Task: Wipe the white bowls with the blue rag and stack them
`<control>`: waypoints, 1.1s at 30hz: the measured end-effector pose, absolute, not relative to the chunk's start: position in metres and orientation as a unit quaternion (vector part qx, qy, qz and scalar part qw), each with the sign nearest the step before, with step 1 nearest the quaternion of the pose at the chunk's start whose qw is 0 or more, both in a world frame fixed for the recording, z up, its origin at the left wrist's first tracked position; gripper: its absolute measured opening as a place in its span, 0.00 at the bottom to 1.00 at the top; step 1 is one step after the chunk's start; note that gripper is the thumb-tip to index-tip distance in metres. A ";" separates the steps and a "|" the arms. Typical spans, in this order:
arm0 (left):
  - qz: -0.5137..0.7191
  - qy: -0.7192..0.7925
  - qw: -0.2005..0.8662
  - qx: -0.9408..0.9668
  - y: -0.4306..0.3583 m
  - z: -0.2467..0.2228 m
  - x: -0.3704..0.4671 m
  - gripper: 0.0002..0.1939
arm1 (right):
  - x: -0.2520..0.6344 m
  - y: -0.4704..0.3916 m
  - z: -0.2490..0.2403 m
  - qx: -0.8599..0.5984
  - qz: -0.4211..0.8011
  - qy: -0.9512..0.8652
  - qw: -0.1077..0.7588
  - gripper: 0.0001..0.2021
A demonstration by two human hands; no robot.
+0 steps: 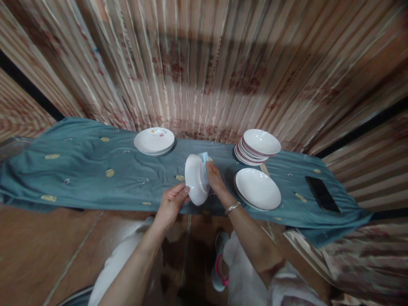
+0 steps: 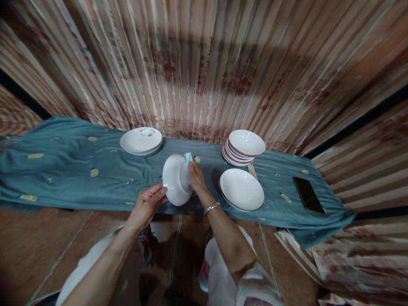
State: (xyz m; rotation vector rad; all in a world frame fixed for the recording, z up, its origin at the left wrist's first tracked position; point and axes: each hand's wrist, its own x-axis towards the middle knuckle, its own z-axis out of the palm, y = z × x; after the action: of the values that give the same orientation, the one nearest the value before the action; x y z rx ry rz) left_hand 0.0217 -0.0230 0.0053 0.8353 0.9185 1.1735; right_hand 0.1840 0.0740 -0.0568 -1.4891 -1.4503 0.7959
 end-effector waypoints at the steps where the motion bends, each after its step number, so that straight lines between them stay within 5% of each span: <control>1: 0.522 0.406 0.657 0.361 -0.022 0.005 0.021 0.22 | 0.183 0.071 -0.057 -0.612 0.337 -0.570 0.433 0.27; 10: 0.583 0.398 0.651 0.278 -0.012 0.000 0.012 0.21 | 0.176 0.044 -0.055 -0.628 0.384 -0.561 0.379 0.26; 33: 0.623 0.385 0.642 0.227 -0.005 -0.005 0.008 0.16 | 0.162 -0.037 -0.065 -0.566 0.340 -0.627 0.414 0.32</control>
State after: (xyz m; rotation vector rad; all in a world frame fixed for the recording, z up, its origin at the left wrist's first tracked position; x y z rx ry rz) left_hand 0.0079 -0.0049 -0.0051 0.5183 0.8767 1.4187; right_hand 0.1623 -0.0366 -0.0646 -1.4230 -1.5755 0.8550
